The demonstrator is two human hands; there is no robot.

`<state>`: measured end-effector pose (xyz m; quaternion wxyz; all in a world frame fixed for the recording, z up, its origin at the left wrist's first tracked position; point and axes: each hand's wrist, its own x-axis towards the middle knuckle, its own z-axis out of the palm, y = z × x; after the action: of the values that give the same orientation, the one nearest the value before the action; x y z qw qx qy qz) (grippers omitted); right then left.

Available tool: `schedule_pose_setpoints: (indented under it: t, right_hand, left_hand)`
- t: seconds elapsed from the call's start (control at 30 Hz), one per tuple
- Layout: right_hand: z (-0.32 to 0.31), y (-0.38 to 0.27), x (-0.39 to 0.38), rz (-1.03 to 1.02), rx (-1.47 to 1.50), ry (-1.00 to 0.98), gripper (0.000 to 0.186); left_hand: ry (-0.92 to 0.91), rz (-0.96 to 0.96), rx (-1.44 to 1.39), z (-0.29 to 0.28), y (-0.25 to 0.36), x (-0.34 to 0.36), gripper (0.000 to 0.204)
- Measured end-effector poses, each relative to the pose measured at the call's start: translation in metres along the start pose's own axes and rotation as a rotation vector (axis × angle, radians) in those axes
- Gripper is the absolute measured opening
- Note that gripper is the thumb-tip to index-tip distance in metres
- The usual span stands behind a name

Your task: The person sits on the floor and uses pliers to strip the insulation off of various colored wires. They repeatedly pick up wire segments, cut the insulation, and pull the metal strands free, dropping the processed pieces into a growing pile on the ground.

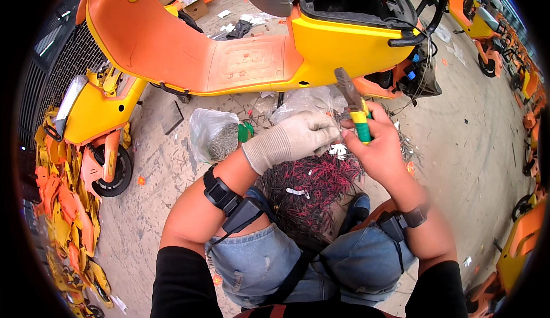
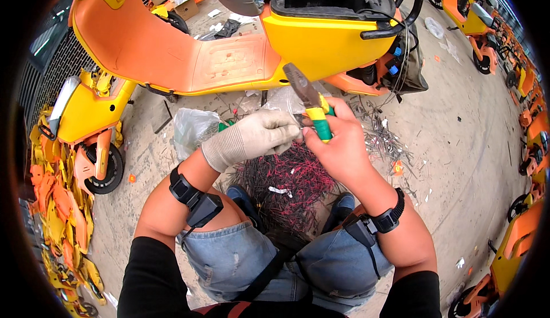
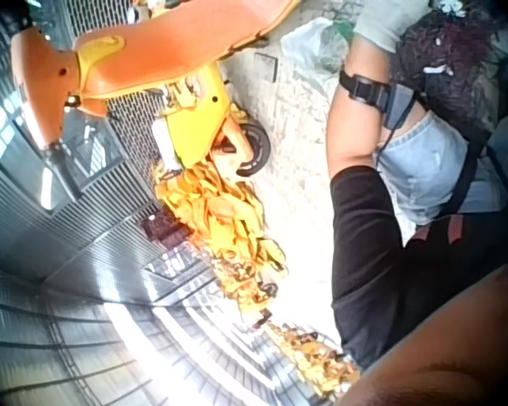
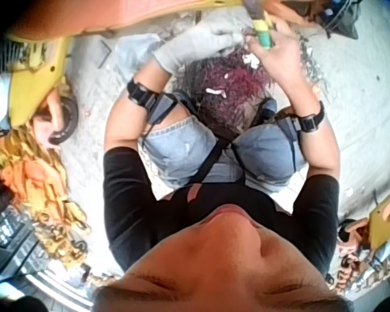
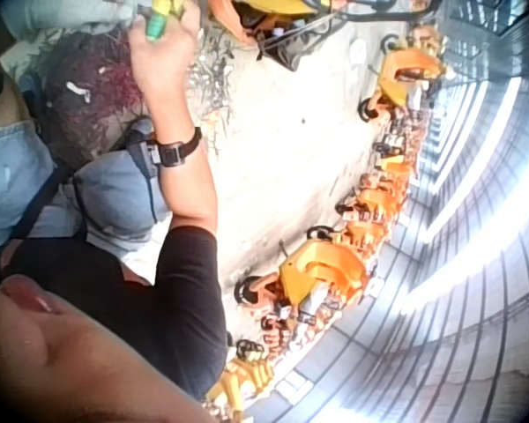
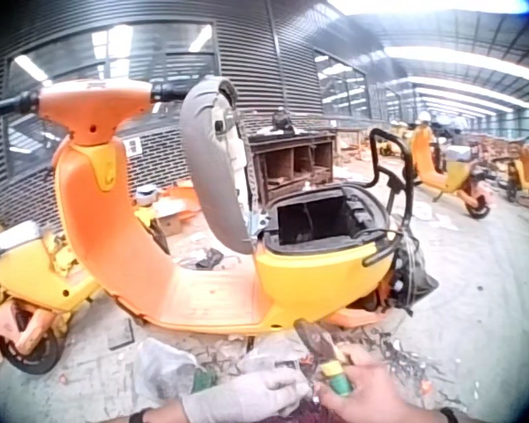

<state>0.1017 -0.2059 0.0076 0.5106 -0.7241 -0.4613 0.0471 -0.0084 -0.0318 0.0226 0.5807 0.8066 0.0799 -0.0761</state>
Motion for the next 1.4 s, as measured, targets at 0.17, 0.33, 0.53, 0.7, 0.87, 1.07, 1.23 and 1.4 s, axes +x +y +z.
schedule_pose_setpoints:
  t: [0.17, 0.33, 0.53, 0.7, 0.87, 1.07, 1.23, 1.4]
  right_hand:
    - [0.000, 0.001, -0.002, 0.039, 0.060, -0.033, 0.013]
    - [0.000, -0.004, -0.001, 0.271, 0.391, -0.080, 0.008]
    - [-0.006, -0.009, 0.003, 0.310, 0.430, -0.106, 0.009]
    - [-0.007, -0.006, 0.002, 0.277, 0.382, -0.078, 0.010]
    - [-0.007, -0.006, 0.002, 0.284, 0.402, -0.065, 0.012]
    - [-0.011, -0.007, 0.001, 0.260, 0.343, -0.048, 0.011]
    - [-0.012, -0.008, 0.001, 0.267, 0.335, -0.056, 0.011]
    - [-0.013, -0.008, -0.001, 0.241, 0.307, -0.037, 0.011]
  left_hand:
    - [-0.017, 0.010, -0.107, 0.004, -0.003, 0.001, 0.027]
    - [-0.013, -0.175, -0.508, 0.011, 0.004, -0.005, 0.026]
    - [-0.041, -0.091, -0.762, 0.012, 0.008, -0.006, 0.025]
    - [-0.005, -0.078, -0.805, 0.011, 0.019, -0.010, 0.026]
    - [0.026, -0.035, -0.774, 0.010, 0.021, -0.012, 0.026]
    - [0.047, -0.009, -0.787, 0.008, 0.021, -0.014, 0.026]
    - [0.067, -0.059, -0.814, 0.003, 0.027, -0.017, 0.026]
    - [0.068, 0.033, -0.910, -0.011, 0.018, -0.015, 0.026]
